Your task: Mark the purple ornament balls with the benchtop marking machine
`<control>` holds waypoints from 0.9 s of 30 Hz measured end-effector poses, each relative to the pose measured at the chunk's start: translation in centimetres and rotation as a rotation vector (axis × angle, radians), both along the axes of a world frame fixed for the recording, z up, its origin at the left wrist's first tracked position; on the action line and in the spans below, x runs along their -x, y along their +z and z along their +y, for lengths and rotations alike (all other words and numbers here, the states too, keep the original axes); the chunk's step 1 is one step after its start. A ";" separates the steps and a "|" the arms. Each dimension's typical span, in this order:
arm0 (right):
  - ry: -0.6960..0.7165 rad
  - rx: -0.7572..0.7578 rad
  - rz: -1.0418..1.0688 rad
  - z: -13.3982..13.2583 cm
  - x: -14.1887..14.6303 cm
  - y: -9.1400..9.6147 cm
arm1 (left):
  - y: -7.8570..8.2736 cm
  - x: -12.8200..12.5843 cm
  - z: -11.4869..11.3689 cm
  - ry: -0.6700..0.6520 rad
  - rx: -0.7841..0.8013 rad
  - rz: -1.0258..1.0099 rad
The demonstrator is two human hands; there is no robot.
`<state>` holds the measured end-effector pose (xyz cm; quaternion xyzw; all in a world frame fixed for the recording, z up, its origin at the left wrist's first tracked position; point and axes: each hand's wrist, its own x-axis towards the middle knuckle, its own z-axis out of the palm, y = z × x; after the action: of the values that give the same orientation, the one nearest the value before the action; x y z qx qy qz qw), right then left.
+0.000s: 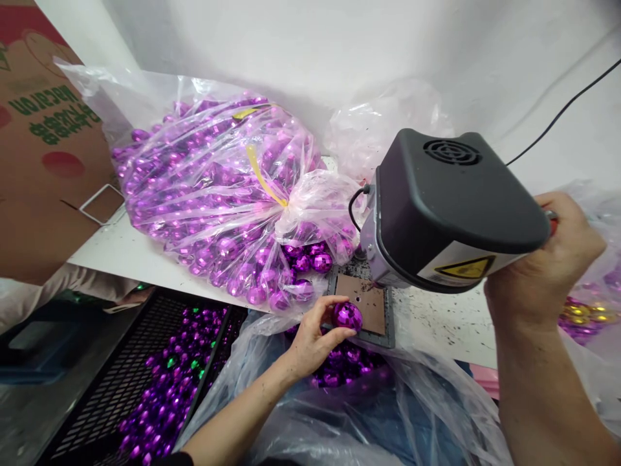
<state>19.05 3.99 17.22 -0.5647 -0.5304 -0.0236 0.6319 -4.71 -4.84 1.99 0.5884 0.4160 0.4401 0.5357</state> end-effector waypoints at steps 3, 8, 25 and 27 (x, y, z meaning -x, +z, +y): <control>-0.018 0.000 -0.009 0.0 0.0 0.1 | -0.7 0.1 -0.4 0.005 -0.034 -0.027; -0.008 -0.033 -0.016 0.0 0.0 0.1 | -1.1 0.4 -0.7 0.024 0.003 -0.106; 0.022 -0.045 -0.019 0.4 -0.3 -0.2 | -0.3 1.0 -1.2 0.028 0.027 0.050; 0.023 -0.037 -0.020 0.4 -0.3 -0.2 | -0.4 1.2 -1.3 0.012 -0.024 0.088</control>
<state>19.40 4.41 17.03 -0.5464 -0.5424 -0.0318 0.6373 -5.93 -6.14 1.62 0.6112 0.4374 0.4217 0.5072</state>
